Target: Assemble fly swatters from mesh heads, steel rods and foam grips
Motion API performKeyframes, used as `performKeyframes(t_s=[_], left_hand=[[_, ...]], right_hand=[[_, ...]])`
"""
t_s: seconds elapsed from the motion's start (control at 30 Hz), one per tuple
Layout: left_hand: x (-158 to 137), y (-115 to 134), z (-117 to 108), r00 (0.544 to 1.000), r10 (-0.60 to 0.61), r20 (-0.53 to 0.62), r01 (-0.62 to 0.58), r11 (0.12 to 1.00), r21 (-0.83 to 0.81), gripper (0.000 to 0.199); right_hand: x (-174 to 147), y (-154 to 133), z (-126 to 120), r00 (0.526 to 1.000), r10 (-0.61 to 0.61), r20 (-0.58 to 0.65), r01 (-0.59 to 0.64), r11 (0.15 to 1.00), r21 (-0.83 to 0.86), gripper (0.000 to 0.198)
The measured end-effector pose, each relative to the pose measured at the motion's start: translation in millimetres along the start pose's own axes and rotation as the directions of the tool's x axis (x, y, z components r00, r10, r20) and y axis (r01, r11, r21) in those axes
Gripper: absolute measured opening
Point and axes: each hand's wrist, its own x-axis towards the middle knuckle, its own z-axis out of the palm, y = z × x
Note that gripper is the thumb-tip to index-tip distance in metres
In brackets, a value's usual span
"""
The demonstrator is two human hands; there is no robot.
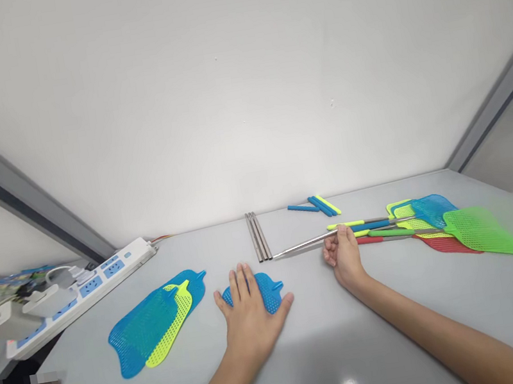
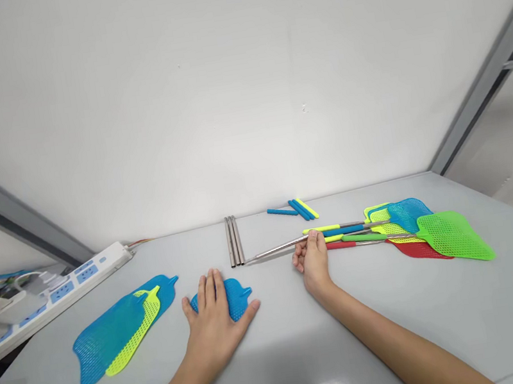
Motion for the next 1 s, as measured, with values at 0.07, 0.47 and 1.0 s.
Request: performKeyframes(t_s=[0.07, 0.47, 1.0], left_hand=[[-2.7, 6.0, 2.1, 1.000, -0.007, 0.020, 0.007, 1.000, 0.001, 0.094], [-5.4, 26.2, -4.5, 0.999, 0.014, -0.032, -0.018, 0.992, -0.124, 0.051], [0.4, 14.3, -21.5, 0.993, 0.116, 0.021, -0.089, 0.861, -0.501, 0.047]], right_hand=[[0.2, 0.1, 0.2, 1.000, -0.006, 0.001, 0.006, 1.000, 0.003, 0.029], [3.2, -0.9, 3.2, 0.999, 0.013, -0.041, -0.008, 0.995, 0.102, 0.028], [0.9, -10.8, -1.5, 0.995, 0.098, 0.016, -0.099, 0.981, 0.166, 0.022]])
